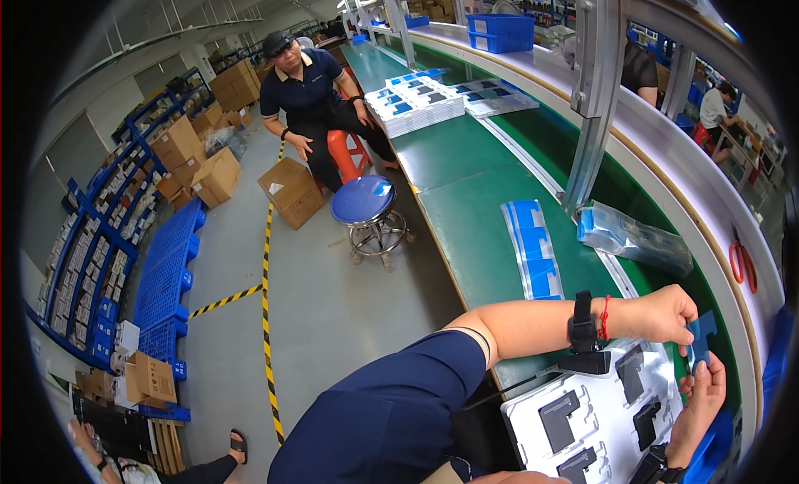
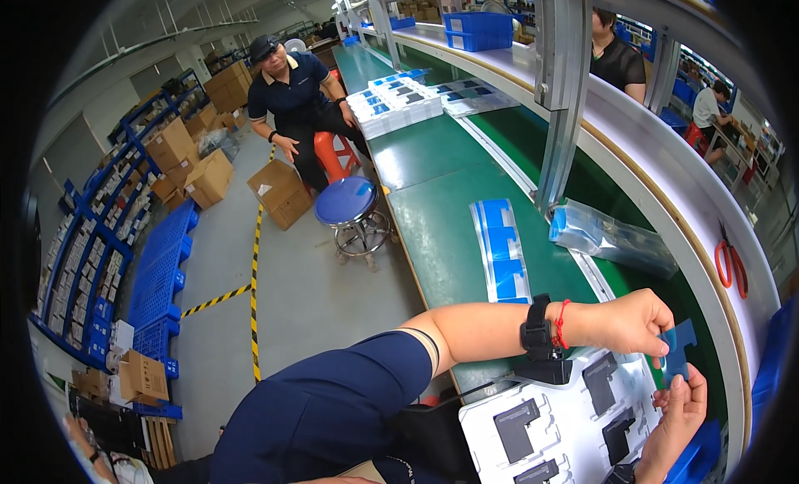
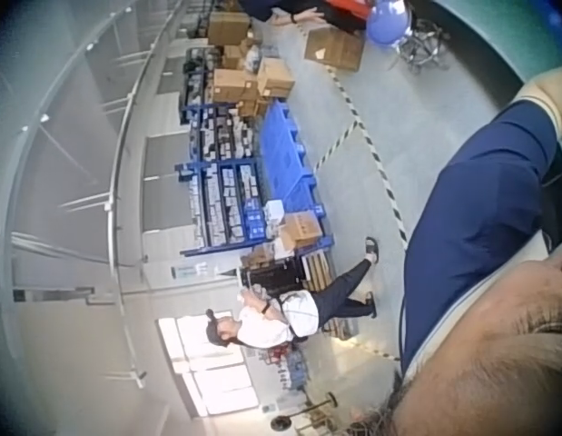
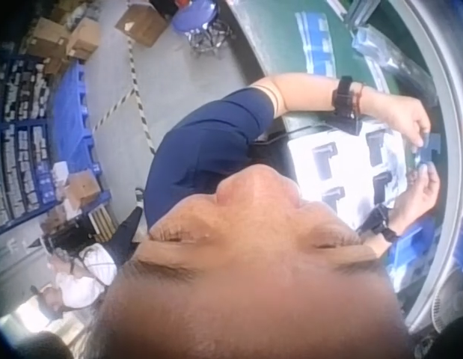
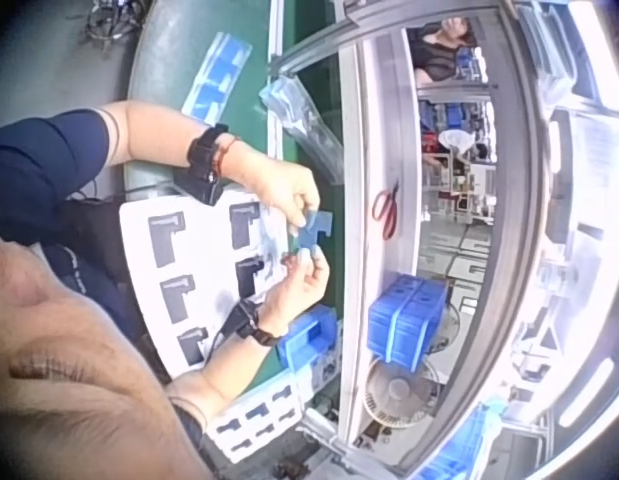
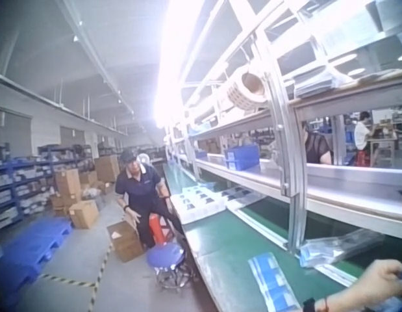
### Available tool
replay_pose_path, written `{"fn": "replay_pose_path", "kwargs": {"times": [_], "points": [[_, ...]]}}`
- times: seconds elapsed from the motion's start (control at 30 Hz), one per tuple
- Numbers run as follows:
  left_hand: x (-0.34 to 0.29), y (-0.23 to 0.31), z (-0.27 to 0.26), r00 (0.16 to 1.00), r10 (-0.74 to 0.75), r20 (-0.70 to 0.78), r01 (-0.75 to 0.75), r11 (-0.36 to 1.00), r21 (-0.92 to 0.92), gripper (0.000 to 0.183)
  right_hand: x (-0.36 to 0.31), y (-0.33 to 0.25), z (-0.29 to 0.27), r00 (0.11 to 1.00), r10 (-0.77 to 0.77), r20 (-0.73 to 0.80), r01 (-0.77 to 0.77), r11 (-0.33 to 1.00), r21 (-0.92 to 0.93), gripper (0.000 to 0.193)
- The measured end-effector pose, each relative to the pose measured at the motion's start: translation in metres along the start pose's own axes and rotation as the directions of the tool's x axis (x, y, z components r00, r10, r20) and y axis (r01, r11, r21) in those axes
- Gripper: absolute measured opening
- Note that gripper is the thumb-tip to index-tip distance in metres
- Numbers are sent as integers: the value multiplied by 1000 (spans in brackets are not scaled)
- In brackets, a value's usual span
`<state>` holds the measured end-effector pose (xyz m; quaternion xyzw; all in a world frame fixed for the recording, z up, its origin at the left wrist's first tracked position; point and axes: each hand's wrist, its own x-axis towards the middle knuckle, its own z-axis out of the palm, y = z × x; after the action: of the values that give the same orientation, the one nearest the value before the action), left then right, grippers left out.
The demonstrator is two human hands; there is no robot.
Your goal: Apply protective blue films to small black electronic components in a white tray.
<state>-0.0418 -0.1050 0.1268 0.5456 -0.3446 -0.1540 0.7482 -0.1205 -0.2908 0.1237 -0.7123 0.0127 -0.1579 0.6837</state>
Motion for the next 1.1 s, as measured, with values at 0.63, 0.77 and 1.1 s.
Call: {"fn": "replay_pose_path", "kwargs": {"times": [0.63,0.77,1.1], "points": [[4,-2,-6,1000,16,10,-18,963,269,14,11,12,-18,997,-73,-41,71,997,-34,12],[5,-3,-8,999,40,37,-50,951,304,21,14,11,-22,995,-83,-54,81,996,-37,14],[-1,8,-4,996,57,70,-80,921,380,24,6,-14,-72,951,-225,-213,218,974,-55,11]]}}
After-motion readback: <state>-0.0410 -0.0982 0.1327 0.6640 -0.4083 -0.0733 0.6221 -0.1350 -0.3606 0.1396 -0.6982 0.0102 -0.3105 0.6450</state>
